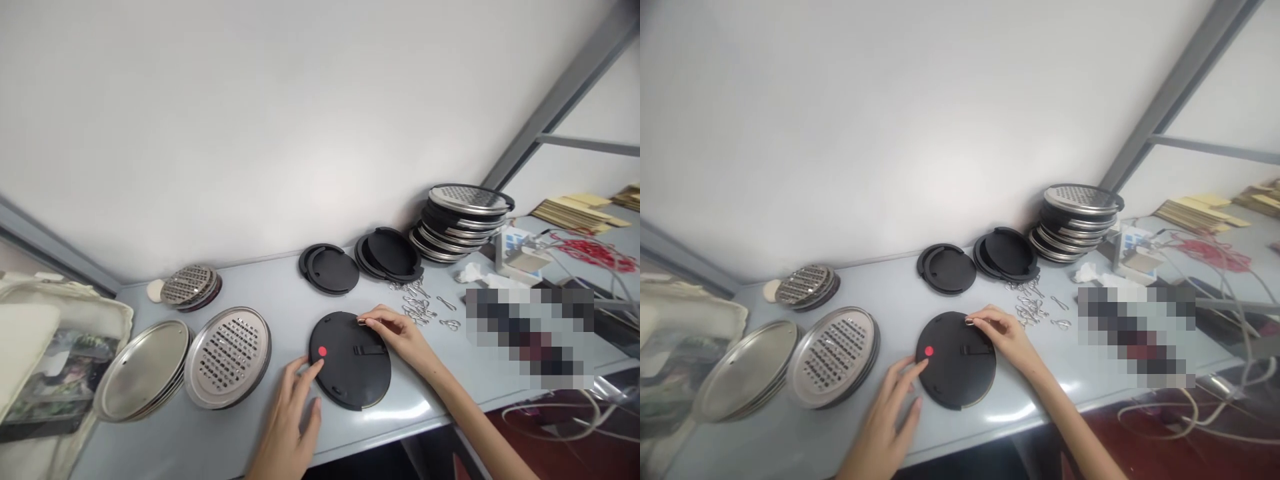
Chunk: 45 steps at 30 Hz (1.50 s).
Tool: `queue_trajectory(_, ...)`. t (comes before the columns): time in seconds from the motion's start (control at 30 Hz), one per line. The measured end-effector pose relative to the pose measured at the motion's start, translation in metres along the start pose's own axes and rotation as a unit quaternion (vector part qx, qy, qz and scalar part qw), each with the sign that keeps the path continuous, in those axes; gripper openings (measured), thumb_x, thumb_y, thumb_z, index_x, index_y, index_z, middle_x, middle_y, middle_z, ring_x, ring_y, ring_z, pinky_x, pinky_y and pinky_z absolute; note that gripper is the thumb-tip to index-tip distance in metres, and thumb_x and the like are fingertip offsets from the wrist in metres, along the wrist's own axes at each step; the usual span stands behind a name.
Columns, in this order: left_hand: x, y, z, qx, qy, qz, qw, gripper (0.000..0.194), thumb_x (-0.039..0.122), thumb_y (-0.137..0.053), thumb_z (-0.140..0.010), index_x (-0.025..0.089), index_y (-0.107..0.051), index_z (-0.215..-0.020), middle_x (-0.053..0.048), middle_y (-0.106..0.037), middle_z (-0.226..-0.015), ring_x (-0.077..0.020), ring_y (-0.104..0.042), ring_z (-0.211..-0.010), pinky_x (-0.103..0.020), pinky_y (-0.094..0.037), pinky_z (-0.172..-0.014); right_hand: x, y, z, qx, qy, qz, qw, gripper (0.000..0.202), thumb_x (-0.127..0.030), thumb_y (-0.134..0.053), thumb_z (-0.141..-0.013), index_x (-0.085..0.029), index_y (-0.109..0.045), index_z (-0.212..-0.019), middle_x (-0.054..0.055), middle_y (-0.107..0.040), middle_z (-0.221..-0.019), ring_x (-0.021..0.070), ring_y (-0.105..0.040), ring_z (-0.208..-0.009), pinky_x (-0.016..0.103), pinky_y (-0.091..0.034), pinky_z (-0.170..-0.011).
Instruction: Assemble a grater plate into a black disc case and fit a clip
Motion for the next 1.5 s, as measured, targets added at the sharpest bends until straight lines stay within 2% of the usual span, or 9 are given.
queue_trajectory(0.17, -0.003, -0.002, 0.000, -0.017, 0.004, 0.009, 1.000, 0.049, 0.026, -0.032, -0.097, 0.036, -0.027, -0.145, -0.009, -0.032, -0.143, -0.0212, -0.051, -0.118, -0.039, -0.048, -0.097, 0.004, -0.004, 0.000, 0.010, -0.003, -0.012, 1.000, 0.019, -0.039, -0.065, -0.083, -0.021, -0.067, -0.080, 0.004, -0.069, -0.084, 0.0190, -0.062, -0.083, 0.031, -0.048, -0.078)
queue_trajectory(0.27, -0.005, -0.002, 0.000, -0.003, 0.001, 0.002, 1.000, 0.049, 0.026, -0.035, -0.096, 0.035, -0.029, -0.144, -0.009, -0.033, -0.143, -0.0233, -0.045, -0.125, -0.041, -0.045, -0.101, 0.002, -0.006, 0.002, 0.012, 0.015, 0.003, 1.000, 0.019, -0.038, -0.063, -0.084, -0.021, -0.068, -0.084, 0.004, -0.068, -0.085, 0.0189, -0.061, -0.082, 0.032, -0.048, -0.077)
queue_trajectory(0.47, -0.001, -0.001, 0.000, 0.024, -0.002, -0.004, 1.000, 0.049, 0.023, -0.036, -0.096, 0.034, -0.034, -0.143, -0.007, -0.032, -0.147, -0.0218, -0.046, -0.126, -0.038, -0.045, -0.102, -0.009, -0.009, 0.011, 0.017, 0.073, 0.074, 0.994, 0.016, -0.034, -0.057, -0.088, -0.024, -0.069, -0.088, 0.005, -0.067, -0.088, 0.0202, -0.060, -0.084, 0.035, -0.048, -0.080)
queue_trajectory(0.63, 0.003, 0.003, 0.001, 0.050, -0.051, -0.007, 0.997, 0.054, 0.010, -0.027, -0.094, 0.032, -0.038, -0.142, -0.003, -0.034, -0.149, -0.0188, -0.038, -0.135, -0.037, -0.038, -0.110, -0.008, -0.004, 0.018, 0.053, 0.092, 0.105, 0.989, 0.018, -0.032, -0.053, -0.091, -0.024, -0.066, -0.102, 0.005, -0.068, -0.095, 0.0212, -0.062, -0.091, 0.037, -0.048, -0.085)
queue_trajectory(0.73, 0.005, 0.002, 0.001, 0.060, -0.086, -0.031, 0.994, 0.057, 0.007, -0.029, -0.092, 0.031, -0.035, -0.144, -0.003, -0.040, -0.147, -0.0184, -0.038, -0.135, -0.041, -0.032, -0.114, -0.003, -0.002, 0.021, 0.077, 0.098, 0.130, 0.984, 0.016, -0.031, -0.054, -0.091, -0.022, -0.067, -0.094, 0.005, -0.067, -0.092, 0.0214, -0.062, -0.090, 0.036, -0.048, -0.084)
queue_trajectory(1.0, 0.009, 0.001, 0.003, 0.082, -0.122, -0.045, 0.988, 0.057, 0.007, -0.033, -0.091, 0.030, -0.037, -0.142, -0.002, -0.043, -0.145, -0.0175, -0.043, -0.132, -0.040, -0.036, -0.112, -0.007, -0.005, 0.033, 0.123, 0.137, 0.178, 0.967, 0.013, -0.027, -0.052, -0.092, -0.021, -0.064, -0.093, 0.005, -0.064, -0.088, 0.0208, -0.058, -0.086, 0.036, -0.045, -0.081)
queue_trajectory(1.3, 0.009, -0.003, 0.005, 0.093, -0.134, -0.092, 0.982, 0.057, 0.008, -0.034, -0.091, 0.028, -0.032, -0.145, -0.003, -0.042, -0.146, -0.0174, -0.043, -0.131, -0.041, -0.036, -0.111, -0.009, -0.006, 0.048, 0.122, 0.139, 0.184, 0.965, 0.017, -0.028, -0.048, -0.094, -0.021, -0.064, -0.095, 0.005, -0.060, -0.087, 0.0202, -0.056, -0.083, 0.034, -0.044, -0.079)
queue_trajectory(1.4, 0.011, -0.002, 0.005, 0.109, -0.139, -0.119, 0.977, 0.054, 0.010, -0.036, -0.091, 0.027, -0.035, -0.143, -0.005, -0.046, -0.142, -0.0189, -0.048, -0.124, -0.041, -0.041, -0.106, -0.007, -0.005, 0.052, 0.129, 0.138, 0.189, 0.964, 0.017, -0.027, -0.049, -0.094, -0.020, -0.064, -0.094, 0.005, -0.058, -0.086, 0.0196, -0.055, -0.081, 0.033, -0.044, -0.078)
queue_trajectory(1.5, 0.019, 0.003, 0.002, 0.155, -0.145, -0.145, 0.966, 0.043, 0.013, -0.040, -0.092, 0.023, -0.047, -0.133, -0.008, -0.054, -0.133, -0.0208, -0.055, -0.111, -0.042, -0.047, -0.096, -0.007, -0.004, 0.053, 0.126, 0.136, 0.181, 0.966, 0.017, -0.026, -0.049, -0.094, -0.020, -0.064, -0.093, 0.005, -0.058, -0.085, 0.0187, -0.055, -0.081, 0.033, -0.044, -0.078)
Point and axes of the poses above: each hand's wrist, its own z-axis away from the middle knuckle, its own y-axis out of the back of the hand, x = y × z, the point moved 5 cm from there along -z, towards the middle knuckle
